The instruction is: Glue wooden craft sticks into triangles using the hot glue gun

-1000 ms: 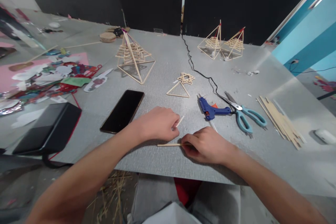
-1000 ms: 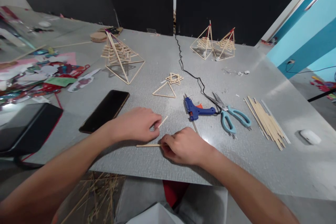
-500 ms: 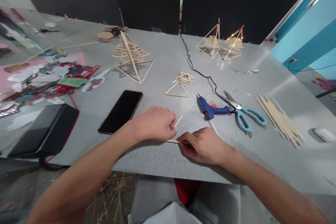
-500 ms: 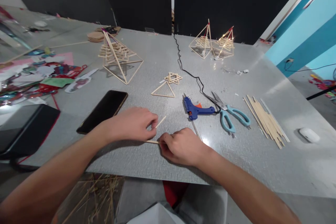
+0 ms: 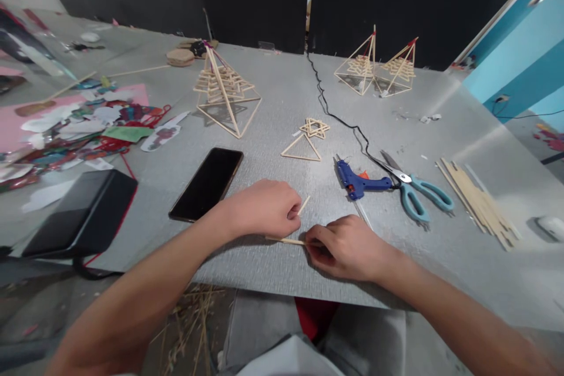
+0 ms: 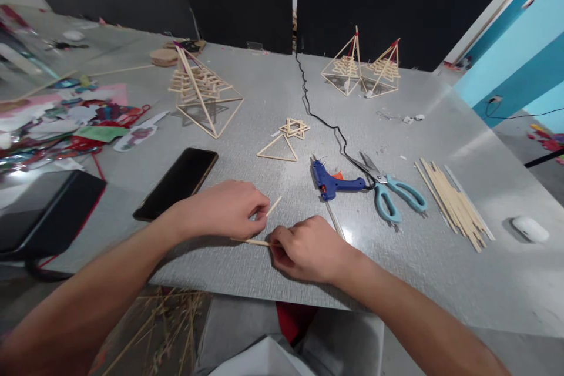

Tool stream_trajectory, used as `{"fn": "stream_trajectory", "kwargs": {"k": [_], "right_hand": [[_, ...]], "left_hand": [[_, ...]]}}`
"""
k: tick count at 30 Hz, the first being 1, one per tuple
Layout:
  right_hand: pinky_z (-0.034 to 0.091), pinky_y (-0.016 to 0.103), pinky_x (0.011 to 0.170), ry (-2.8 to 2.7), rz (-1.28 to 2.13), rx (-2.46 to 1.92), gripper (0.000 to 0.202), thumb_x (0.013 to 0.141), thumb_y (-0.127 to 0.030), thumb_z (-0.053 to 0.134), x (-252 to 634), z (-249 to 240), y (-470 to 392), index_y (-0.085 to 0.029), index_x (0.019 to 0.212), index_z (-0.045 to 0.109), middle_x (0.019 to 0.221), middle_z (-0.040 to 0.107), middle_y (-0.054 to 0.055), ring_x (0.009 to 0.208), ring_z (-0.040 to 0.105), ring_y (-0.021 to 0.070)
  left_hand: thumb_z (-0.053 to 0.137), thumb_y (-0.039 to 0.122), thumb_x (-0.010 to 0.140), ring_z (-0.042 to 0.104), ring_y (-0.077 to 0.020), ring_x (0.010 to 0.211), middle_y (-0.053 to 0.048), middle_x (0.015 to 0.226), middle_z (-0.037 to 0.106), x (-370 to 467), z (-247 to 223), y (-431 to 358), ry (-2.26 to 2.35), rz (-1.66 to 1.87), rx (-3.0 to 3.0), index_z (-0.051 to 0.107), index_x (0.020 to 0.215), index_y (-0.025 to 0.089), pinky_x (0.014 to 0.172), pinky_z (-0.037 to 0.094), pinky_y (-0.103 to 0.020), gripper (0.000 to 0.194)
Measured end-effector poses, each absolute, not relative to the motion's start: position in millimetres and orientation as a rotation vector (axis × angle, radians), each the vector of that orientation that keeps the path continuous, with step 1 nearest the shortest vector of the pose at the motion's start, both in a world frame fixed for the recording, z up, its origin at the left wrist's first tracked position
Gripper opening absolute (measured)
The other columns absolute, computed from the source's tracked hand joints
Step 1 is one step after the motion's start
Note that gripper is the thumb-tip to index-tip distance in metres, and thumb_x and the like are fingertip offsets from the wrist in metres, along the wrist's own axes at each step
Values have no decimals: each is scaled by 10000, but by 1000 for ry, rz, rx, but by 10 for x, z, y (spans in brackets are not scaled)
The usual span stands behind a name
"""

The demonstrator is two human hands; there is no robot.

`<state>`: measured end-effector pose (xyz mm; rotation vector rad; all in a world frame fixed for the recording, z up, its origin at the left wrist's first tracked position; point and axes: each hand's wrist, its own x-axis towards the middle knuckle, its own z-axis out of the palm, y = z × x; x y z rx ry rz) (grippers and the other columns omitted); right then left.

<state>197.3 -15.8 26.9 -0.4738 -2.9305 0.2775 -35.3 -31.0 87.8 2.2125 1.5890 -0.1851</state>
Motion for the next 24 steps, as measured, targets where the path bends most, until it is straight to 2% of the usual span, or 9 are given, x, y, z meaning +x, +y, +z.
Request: {"fn": "stream_trajectory", "kwargs": {"k": [11,24], "right_hand": [[206,360,595,-2890,214,-426,96,1022,-245,586,1973,238,-170,-194,1001,664,705,770,8,541,630,151],[189,366,591,-2951,260,-495,154,998,-276,593,1985,286,-159,-185,1027,713,709,774,20,540,623,162]], "left_hand": [[628,253,882,625,-249,672,-56,733,724,-307,892,-322,1594,-195,2229,689,732,224,600,298,-358,165],[612,266,887,635,-243,696,-59,777,759,-282,931,-319,1608,-253,2229,719,753,231,610,288,-362,175]]}}
